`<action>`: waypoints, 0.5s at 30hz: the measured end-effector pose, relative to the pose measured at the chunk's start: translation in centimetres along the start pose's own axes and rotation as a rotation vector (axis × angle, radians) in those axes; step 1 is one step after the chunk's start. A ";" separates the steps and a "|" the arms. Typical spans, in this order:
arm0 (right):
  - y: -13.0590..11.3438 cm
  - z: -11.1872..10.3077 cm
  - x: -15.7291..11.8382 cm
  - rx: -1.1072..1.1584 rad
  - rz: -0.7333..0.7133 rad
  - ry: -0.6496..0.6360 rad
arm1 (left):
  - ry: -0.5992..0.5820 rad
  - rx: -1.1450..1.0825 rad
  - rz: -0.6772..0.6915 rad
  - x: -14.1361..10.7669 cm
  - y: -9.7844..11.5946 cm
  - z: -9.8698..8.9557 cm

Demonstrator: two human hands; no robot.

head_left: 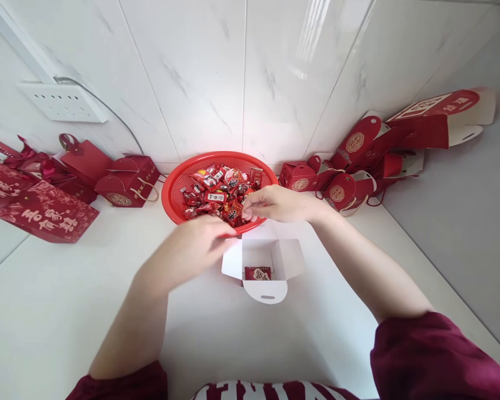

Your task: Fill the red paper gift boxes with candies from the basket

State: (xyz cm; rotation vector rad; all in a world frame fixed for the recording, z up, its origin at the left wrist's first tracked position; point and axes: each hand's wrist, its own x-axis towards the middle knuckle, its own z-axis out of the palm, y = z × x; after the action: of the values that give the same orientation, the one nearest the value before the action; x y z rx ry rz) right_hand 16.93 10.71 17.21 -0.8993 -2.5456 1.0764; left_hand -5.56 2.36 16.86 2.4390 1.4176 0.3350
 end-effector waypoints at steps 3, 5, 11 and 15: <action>0.9 -0.2 1.8 -0.030 0.065 0.034 | 0.195 0.008 -0.205 1.8 -4.9 -0.4; 1.4 -0.1 3.2 -0.097 0.117 0.078 | 0.268 0.019 -0.298 3.3 -8.1 0.5; 1.5 2.4 7.9 -0.143 0.083 -0.065 | 0.450 -0.005 -0.382 5.5 -13.0 3.7; 0.7 5.6 11.4 -0.116 0.012 -0.256 | 0.522 -0.009 -0.366 5.4 -13.3 4.0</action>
State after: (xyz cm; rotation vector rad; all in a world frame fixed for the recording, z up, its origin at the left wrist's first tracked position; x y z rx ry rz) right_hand 5.87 14.96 12.54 -0.8542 -2.8399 1.1220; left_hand -12.27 12.71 8.54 2.1040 2.0195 0.9306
